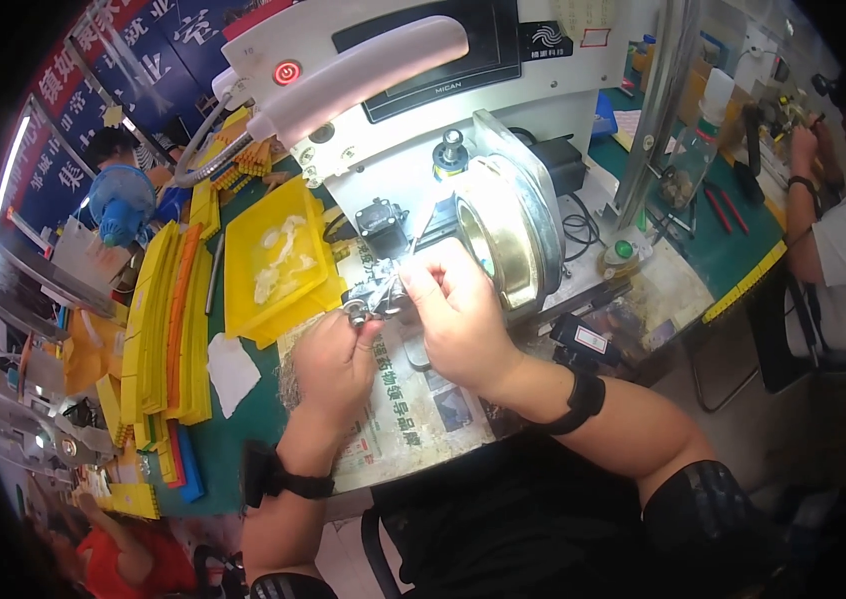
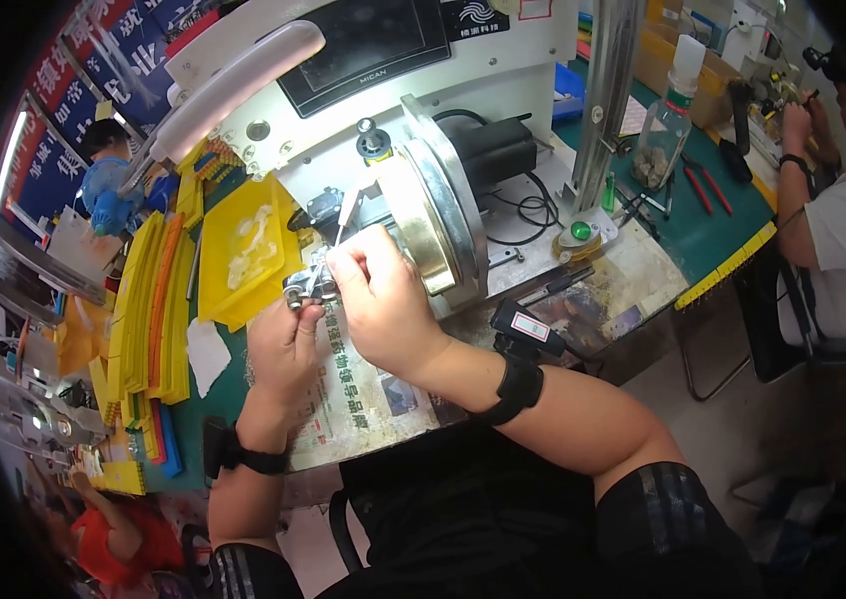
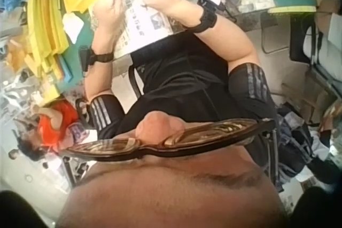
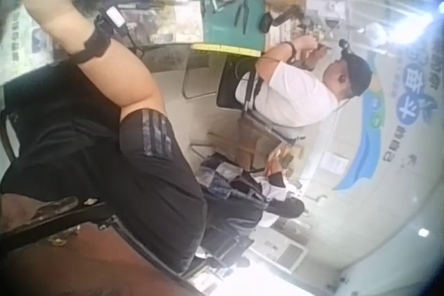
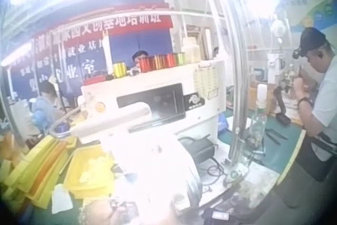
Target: Assembling and gluing small components using tweezers at a fabrication workbench.
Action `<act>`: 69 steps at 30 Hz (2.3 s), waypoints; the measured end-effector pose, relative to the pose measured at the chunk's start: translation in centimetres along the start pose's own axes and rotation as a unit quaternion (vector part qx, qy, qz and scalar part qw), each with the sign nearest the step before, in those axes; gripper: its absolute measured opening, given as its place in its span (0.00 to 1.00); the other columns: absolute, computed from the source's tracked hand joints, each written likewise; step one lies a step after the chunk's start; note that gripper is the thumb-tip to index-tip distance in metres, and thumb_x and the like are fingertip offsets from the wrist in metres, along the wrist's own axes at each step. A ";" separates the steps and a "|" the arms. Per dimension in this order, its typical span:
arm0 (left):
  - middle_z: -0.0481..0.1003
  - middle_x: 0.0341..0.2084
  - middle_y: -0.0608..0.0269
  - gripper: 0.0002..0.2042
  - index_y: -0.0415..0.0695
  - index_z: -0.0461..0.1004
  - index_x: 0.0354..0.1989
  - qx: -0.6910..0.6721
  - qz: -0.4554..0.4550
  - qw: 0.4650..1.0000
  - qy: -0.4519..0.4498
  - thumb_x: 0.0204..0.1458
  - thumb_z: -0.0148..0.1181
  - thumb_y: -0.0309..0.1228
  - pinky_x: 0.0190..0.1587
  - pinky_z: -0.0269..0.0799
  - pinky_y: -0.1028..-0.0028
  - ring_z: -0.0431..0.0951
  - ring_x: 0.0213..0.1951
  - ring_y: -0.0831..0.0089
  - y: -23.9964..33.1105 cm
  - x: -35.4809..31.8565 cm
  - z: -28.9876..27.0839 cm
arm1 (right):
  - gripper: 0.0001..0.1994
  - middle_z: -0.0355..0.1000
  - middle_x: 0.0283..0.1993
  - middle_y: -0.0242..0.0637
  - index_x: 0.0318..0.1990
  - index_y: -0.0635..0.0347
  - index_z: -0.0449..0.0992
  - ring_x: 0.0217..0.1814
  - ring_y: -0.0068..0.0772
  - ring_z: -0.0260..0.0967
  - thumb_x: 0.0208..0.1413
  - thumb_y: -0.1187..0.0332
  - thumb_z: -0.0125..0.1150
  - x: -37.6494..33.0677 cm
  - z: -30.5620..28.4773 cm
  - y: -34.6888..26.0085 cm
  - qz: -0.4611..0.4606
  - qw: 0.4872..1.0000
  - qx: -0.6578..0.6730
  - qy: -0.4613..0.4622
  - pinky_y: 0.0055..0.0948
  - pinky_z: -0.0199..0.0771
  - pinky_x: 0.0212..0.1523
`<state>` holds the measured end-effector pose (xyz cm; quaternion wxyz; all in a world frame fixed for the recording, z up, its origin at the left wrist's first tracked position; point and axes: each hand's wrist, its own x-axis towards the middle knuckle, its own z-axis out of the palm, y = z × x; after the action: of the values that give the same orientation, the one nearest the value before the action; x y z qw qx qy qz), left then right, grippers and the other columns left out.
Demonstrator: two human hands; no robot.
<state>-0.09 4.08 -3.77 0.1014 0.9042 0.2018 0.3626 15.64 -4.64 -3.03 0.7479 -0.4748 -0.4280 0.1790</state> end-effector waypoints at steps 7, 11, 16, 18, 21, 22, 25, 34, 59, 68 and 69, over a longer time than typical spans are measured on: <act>0.76 0.27 0.51 0.09 0.37 0.78 0.34 -0.032 -0.018 0.999 -0.015 0.63 0.60 0.31 0.33 0.71 0.59 0.76 0.31 0.49 0.0 -0.3 0.6 | 0.08 0.71 0.28 0.37 0.40 0.64 0.70 0.29 0.26 0.67 0.69 0.68 0.55 0.0 -0.1 0.6 0.027 0.999 0.030 -0.010 0.33 0.69 0.32; 0.76 0.28 0.50 0.10 0.37 0.78 0.35 -0.045 -0.042 0.998 -0.020 0.64 0.59 0.32 0.33 0.71 0.58 0.77 0.31 0.48 0.1 -0.5 0.8 | 0.08 0.70 0.28 0.37 0.40 0.64 0.70 0.29 0.25 0.66 0.69 0.68 0.55 0.2 0.2 0.6 0.044 0.997 0.064 -0.013 0.32 0.69 0.33; 0.77 0.28 0.50 0.10 0.37 0.78 0.35 -0.007 -0.022 1.000 -0.014 0.64 0.58 0.32 0.34 0.71 0.58 0.77 0.31 0.48 -0.1 -0.7 0.7 | 0.08 0.70 0.28 0.36 0.40 0.64 0.70 0.29 0.25 0.66 0.69 0.68 0.55 0.0 -0.1 0.1 0.055 0.997 0.054 -0.011 0.32 0.69 0.33; 0.76 0.28 0.50 0.11 0.37 0.78 0.35 -0.049 -0.062 0.997 -0.021 0.64 0.59 0.33 0.33 0.71 0.59 0.77 0.31 0.49 -0.3 -0.8 0.9 | 0.08 0.70 0.29 0.36 0.40 0.64 0.70 0.30 0.24 0.66 0.69 0.68 0.55 -0.1 -0.3 0.1 0.038 0.998 0.048 -0.028 0.32 0.69 0.33; 0.76 0.28 0.50 0.11 0.38 0.79 0.34 -0.076 -0.059 0.995 -0.009 0.64 0.59 0.33 0.33 0.71 0.59 0.77 0.31 0.49 -0.4 -0.7 1.2 | 0.07 0.71 0.29 0.37 0.40 0.64 0.70 0.30 0.25 0.67 0.69 0.69 0.55 0.2 0.1 0.0 0.040 0.999 0.029 -0.015 0.32 0.69 0.33; 0.76 0.28 0.50 0.11 0.38 0.79 0.34 -0.069 -0.065 0.995 -0.022 0.64 0.59 0.33 0.33 0.71 0.59 0.77 0.31 0.49 -0.3 -0.6 1.1 | 0.07 0.71 0.29 0.37 0.40 0.64 0.70 0.30 0.25 0.67 0.69 0.69 0.55 0.3 0.2 -0.1 0.037 0.999 0.031 -0.015 0.32 0.69 0.33; 0.76 0.27 0.50 0.09 0.39 0.79 0.34 -0.048 -0.059 0.997 -0.019 0.62 0.60 0.32 0.33 0.71 0.60 0.77 0.31 0.50 0.7 -0.1 -0.4 | 0.08 0.70 0.30 0.34 0.40 0.63 0.70 0.31 0.23 0.66 0.70 0.67 0.54 -0.2 -0.4 -1.1 0.063 0.995 0.073 -0.019 0.30 0.69 0.34; 0.74 0.54 0.42 0.29 0.38 0.64 0.67 -0.219 -0.065 0.969 -0.090 0.54 0.64 0.24 0.51 0.77 0.66 0.79 0.53 0.53 11.2 0.8 0.1 | 0.10 0.67 0.34 0.24 0.45 0.62 0.73 0.35 0.12 0.59 0.72 0.64 0.53 -6.9 -8.2 -4.1 0.083 0.987 0.094 -0.105 0.19 0.64 0.37; 0.81 0.33 0.52 0.06 0.34 0.80 0.40 -0.018 -0.043 0.996 0.080 0.60 0.58 0.22 0.42 0.74 0.71 0.81 0.36 0.64 3.2 -1.0 -5.3 | 0.14 0.66 0.25 0.26 0.43 0.61 0.74 0.22 0.18 0.61 0.72 0.58 0.53 6.7 -19.8 -2.1 0.158 0.940 0.269 0.136 0.21 0.60 0.21; 0.81 0.31 0.52 0.07 0.35 0.81 0.42 0.018 -0.109 0.992 0.064 0.58 0.61 0.21 0.37 0.73 0.70 0.81 0.32 0.64 2.8 -1.6 -6.7 | 0.15 0.66 0.26 0.28 0.48 0.62 0.72 0.25 0.22 0.62 0.72 0.58 0.52 4.7 -19.7 -2.9 0.193 0.934 0.268 0.133 0.24 0.61 0.25; 0.81 0.31 0.52 0.07 0.35 0.81 0.42 0.021 -0.114 0.991 0.065 0.58 0.61 0.21 0.37 0.73 0.70 0.81 0.32 0.64 2.5 -1.4 -6.8 | 0.15 0.66 0.26 0.28 0.48 0.62 0.72 0.25 0.22 0.62 0.72 0.58 0.52 4.3 -19.5 -3.1 0.196 0.934 0.269 0.128 0.24 0.61 0.25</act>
<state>-5.01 1.46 1.11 0.1096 0.8515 0.3175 0.4026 33.45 -14.07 -1.91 0.8462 -0.3491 -0.1626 0.3683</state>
